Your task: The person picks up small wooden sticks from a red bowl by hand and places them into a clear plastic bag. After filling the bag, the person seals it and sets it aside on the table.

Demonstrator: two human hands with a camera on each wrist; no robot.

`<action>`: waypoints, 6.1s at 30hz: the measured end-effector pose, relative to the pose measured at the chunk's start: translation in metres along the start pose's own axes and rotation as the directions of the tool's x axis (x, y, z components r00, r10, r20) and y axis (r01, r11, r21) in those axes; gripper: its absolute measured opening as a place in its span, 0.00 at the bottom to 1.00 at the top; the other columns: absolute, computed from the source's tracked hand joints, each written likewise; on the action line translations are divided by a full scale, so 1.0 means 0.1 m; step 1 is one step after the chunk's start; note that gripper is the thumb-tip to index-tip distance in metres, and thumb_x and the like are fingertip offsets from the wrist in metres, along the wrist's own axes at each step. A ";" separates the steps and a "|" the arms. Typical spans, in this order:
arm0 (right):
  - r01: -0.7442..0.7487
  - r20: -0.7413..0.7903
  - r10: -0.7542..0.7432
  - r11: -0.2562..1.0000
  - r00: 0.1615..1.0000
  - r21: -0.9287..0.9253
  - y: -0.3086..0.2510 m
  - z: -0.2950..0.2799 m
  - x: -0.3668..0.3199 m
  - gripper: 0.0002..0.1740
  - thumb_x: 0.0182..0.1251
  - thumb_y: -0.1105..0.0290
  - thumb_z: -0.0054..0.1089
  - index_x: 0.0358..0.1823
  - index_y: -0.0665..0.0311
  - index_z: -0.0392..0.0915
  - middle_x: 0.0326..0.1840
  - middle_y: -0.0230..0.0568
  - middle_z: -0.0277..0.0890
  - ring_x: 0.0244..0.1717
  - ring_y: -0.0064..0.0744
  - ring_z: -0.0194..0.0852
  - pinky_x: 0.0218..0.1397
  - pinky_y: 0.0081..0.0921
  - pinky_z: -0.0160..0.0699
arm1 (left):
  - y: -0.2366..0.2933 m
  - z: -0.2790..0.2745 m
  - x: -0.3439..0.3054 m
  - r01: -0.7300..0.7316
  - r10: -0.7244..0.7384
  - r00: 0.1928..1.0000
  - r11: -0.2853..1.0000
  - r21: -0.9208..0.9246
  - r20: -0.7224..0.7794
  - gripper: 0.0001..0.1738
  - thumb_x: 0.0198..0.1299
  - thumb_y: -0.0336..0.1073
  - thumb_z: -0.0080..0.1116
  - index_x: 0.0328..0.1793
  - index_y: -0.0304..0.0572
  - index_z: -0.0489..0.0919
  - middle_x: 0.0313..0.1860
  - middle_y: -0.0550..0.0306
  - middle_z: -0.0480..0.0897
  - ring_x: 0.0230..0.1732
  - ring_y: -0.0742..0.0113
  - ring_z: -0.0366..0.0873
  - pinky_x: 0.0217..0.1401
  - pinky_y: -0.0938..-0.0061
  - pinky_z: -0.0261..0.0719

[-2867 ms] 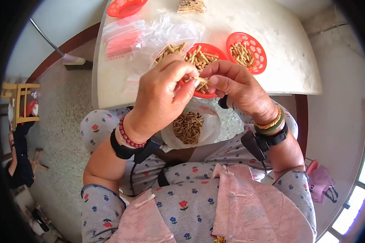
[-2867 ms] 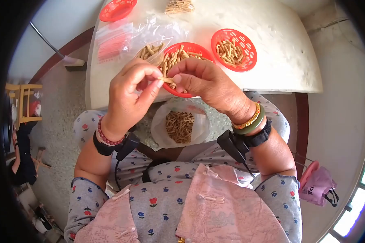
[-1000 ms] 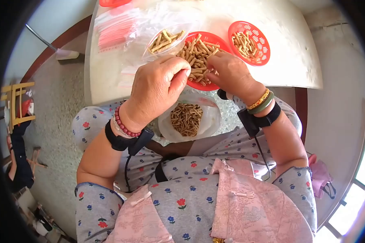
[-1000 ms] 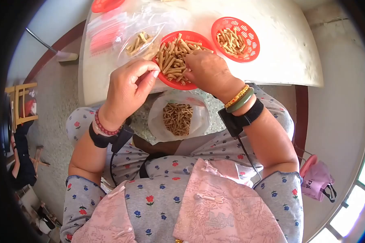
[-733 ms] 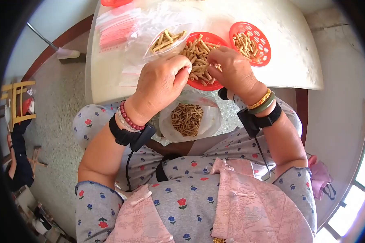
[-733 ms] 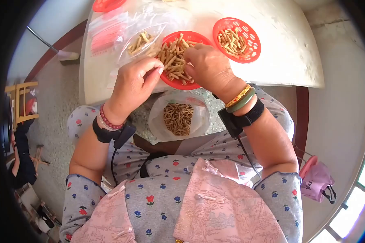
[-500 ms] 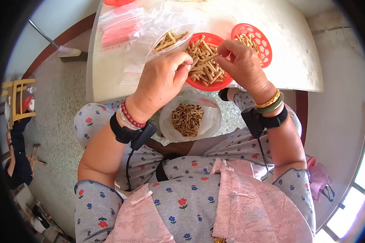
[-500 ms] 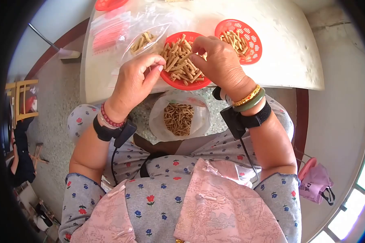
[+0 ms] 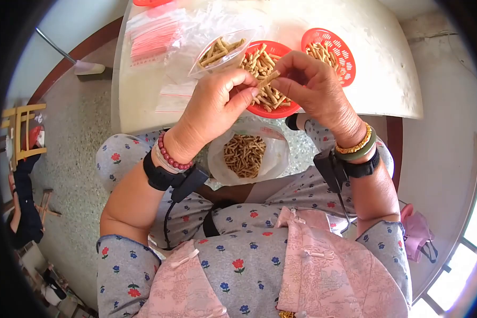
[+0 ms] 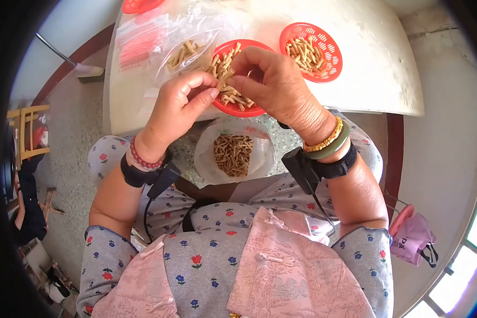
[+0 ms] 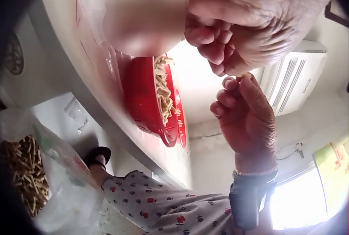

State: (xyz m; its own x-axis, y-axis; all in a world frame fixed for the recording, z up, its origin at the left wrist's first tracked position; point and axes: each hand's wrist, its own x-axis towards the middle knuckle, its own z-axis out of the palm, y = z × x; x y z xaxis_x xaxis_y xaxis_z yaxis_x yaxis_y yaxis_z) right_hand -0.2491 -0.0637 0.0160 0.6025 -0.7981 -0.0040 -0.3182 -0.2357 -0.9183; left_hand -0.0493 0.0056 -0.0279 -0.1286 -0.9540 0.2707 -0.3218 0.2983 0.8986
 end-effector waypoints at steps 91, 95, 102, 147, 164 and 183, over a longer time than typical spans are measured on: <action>0.097 0.063 -0.076 0.651 0.995 -0.753 0.47 -0.23 0.34 0.09 0.61 0.73 0.59 0.41 0.56 0.85 0.39 0.44 0.79 0.45 0.47 0.80 0.50 0.41 0.79 | 0.11 0.04 -0.24 0.067 -0.081 0.912 0.997 0.047 0.403 0.05 0.60 0.29 0.60 0.41 0.35 0.80 0.33 0.49 0.84 0.36 0.55 0.84 0.40 0.66 0.79; 0.077 0.055 -0.056 0.557 0.997 -0.827 0.52 -0.17 0.33 0.10 0.60 0.74 0.59 0.42 0.57 0.84 0.42 0.46 0.79 0.50 0.49 0.78 0.52 0.41 0.78 | 0.07 0.06 -0.23 0.083 -0.115 0.903 0.992 0.093 0.415 0.05 0.61 0.29 0.60 0.41 0.35 0.80 0.33 0.48 0.84 0.36 0.54 0.84 0.40 0.65 0.79; 0.140 0.099 -0.104 0.547 0.990 -0.825 0.58 -0.18 0.24 0.07 0.60 0.74 0.59 0.40 0.62 0.80 0.40 0.48 0.77 0.48 0.51 0.77 0.51 0.42 0.77 | 0.02 0.04 -0.20 0.123 -0.143 0.919 0.989 0.080 0.368 0.06 0.62 0.29 0.59 0.42 0.35 0.81 0.31 0.48 0.84 0.33 0.60 0.84 0.39 0.69 0.79; 0.307 -0.020 -0.375 0.786 0.927 -0.537 -0.07 0.11 -0.02 0.08 0.53 0.73 0.70 0.31 0.60 0.77 0.26 0.35 0.78 0.30 0.40 0.77 0.37 0.35 0.75 | 0.13 0.04 -0.08 0.393 -0.372 0.915 0.731 -0.558 0.157 0.11 0.71 0.35 0.54 0.53 0.39 0.79 0.36 0.65 0.80 0.28 0.83 0.72 0.28 0.88 0.66; 0.355 0.031 -0.399 0.777 0.917 -0.519 -0.17 0.06 -0.08 0.10 0.52 0.73 0.71 0.33 0.61 0.78 0.29 0.35 0.79 0.33 0.40 0.78 0.42 0.34 0.74 | 0.08 0.01 -0.08 0.420 -0.374 0.907 0.770 -0.480 0.195 0.13 0.73 0.43 0.55 0.39 0.43 0.79 0.29 0.69 0.77 0.26 0.84 0.69 0.26 0.88 0.64; 0.305 -0.001 -0.327 0.881 0.945 -0.362 -0.32 -0.04 -0.11 0.10 0.54 0.77 0.71 0.38 0.64 0.81 0.31 0.34 0.80 0.31 0.26 0.76 0.36 0.23 0.76 | 0.08 0.00 -0.09 0.458 -0.386 0.887 0.660 -0.595 0.253 0.13 0.73 0.44 0.54 0.39 0.45 0.78 0.30 0.68 0.78 0.27 0.83 0.69 0.27 0.87 0.64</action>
State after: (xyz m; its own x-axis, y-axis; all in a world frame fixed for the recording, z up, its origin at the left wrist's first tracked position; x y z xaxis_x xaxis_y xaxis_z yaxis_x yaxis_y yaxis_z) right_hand -0.2488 -0.0496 0.0474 0.6729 -0.6776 0.2968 -0.3617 -0.6514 -0.6670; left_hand -0.0508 0.0170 -0.0231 -0.2275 -0.9542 -0.1945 0.2870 -0.2565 0.9230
